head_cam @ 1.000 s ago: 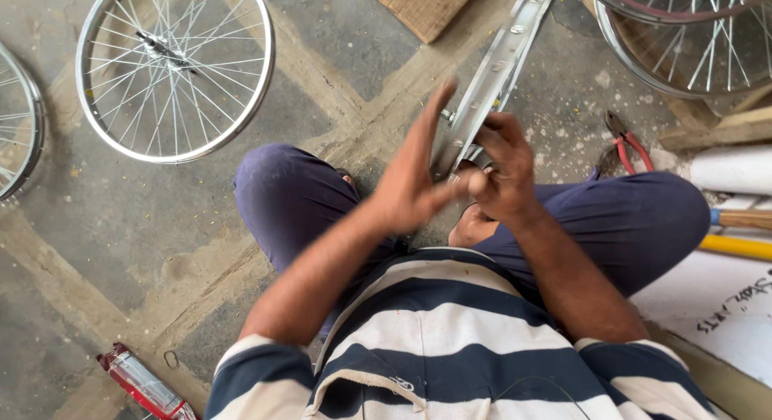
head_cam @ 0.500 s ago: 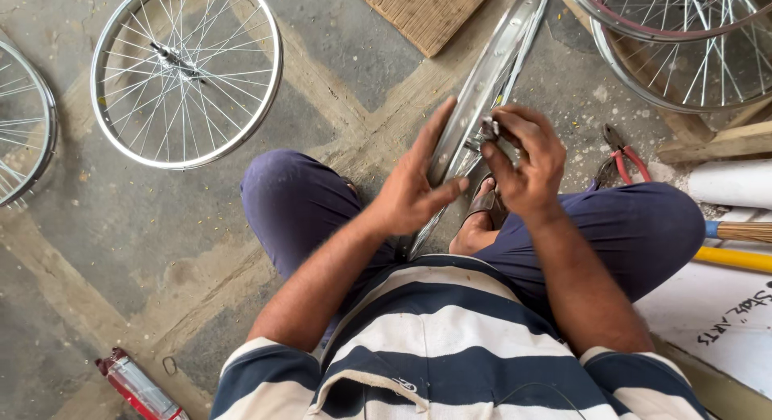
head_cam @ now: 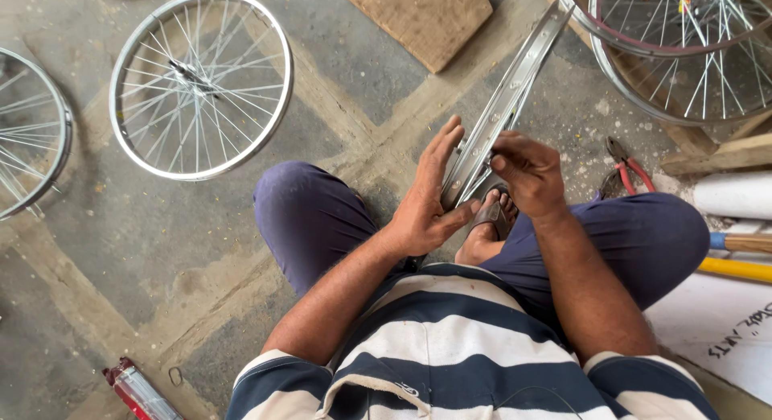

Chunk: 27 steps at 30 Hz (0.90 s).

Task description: The person sits on the floor and uses a spoke wrench to tighten the nipples on a bicycle wheel rim. They rotate the wheel periodically to access different spokes and continue adjusting tension across the rim.

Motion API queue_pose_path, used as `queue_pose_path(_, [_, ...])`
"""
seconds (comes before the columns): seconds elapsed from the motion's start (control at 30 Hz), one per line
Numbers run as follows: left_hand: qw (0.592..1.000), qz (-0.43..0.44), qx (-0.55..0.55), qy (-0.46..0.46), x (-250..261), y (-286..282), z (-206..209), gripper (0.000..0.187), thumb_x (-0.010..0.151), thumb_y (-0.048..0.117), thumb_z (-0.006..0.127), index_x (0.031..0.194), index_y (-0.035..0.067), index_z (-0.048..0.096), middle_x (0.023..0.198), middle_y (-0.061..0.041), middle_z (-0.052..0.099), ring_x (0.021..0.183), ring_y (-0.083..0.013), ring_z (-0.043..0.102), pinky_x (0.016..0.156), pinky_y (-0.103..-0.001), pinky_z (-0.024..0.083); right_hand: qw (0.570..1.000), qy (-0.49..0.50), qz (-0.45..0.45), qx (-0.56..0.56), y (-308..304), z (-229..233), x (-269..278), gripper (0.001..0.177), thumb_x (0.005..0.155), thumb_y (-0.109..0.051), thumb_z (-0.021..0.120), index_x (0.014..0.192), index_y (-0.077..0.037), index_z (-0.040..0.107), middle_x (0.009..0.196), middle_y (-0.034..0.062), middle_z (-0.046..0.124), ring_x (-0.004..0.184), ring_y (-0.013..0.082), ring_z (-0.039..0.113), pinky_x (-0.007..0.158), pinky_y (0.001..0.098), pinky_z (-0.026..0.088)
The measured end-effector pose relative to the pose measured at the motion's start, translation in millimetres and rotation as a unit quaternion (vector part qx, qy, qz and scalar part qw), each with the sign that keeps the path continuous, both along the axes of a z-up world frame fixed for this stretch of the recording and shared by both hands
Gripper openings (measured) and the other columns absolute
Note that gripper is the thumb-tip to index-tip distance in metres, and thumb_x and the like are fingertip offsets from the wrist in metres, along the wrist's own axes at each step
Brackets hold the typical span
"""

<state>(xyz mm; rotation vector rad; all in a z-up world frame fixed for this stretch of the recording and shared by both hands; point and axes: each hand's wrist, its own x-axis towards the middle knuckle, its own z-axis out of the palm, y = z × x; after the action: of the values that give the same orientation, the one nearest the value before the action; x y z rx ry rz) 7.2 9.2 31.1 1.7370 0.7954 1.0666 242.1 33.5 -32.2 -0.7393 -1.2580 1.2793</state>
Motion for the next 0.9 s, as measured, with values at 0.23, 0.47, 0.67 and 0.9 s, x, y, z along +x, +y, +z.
queue_pose_path(0.23, [0.994, -0.057, -0.072, -0.061, 1.3, 8.3, -0.5, 0.116, 0.075, -0.006, 0.069, 0.169, 0.004, 0.001, 0.174, -0.024, 0.016, 0.165, -0.0353, 0.013, 0.132, -0.046, 0.015, 0.971, -0.234, -0.035, 0.016, 13.4, 27.5, -12.3, 0.031, 0.105, -0.010, 0.058, 0.134, -0.002, 0.067, 0.113, 0.0097, 0.074, 0.097, 0.0116, 0.067, 0.084, 0.0289, 0.054])
queue_pose_path(0.47, [0.995, -0.051, -0.070, -0.040, 9.5, 11.7, -3.0, 0.114, 0.076, 0.003, 0.069, 0.167, 0.004, 0.001, 0.171, -0.021, 0.018, 0.162, -0.0312, 0.015, 0.129, -0.045, 0.020, 0.859, -0.417, -0.218, 0.203, 9.8, 47.0, -29.6, 0.030, 0.084, -0.024, 0.079, 0.097, -0.003, 0.063, 0.091, 0.0149, 0.071, 0.081, 0.0355, 0.070, 0.071, 0.0453, 0.054])
queue_pose_path(0.67, [0.893, -0.057, -0.344, -0.286, 28.4, 29.5, -65.3, 0.049, 0.117, 0.034, 0.045, 0.146, -0.002, 0.059, 0.128, -0.012, 0.068, 0.112, -0.0197, 0.062, 0.099, -0.033, 0.050, 0.819, -0.393, -0.326, 0.262, -7.6, 51.0, -49.6, 0.029, 0.086, -0.020, 0.080, 0.097, -0.002, 0.061, 0.100, 0.0164, 0.066, 0.091, 0.0366, 0.066, 0.080, 0.0453, 0.054])
queue_pose_path(0.9, [0.875, -0.148, -0.365, -0.282, 49.0, 50.6, -131.2, 0.040, 0.117, 0.035, 0.045, 0.135, 0.006, 0.064, 0.112, 0.001, 0.069, 0.096, -0.0061, 0.063, 0.085, -0.023, 0.054, 0.882, -0.377, -0.205, 0.194, -23.2, 72.5, -25.5, 0.027, 0.091, -0.021, 0.073, 0.112, -0.005, 0.070, 0.134, 0.0167, 0.060, 0.123, 0.0298, 0.061, 0.101, 0.0377, 0.052])
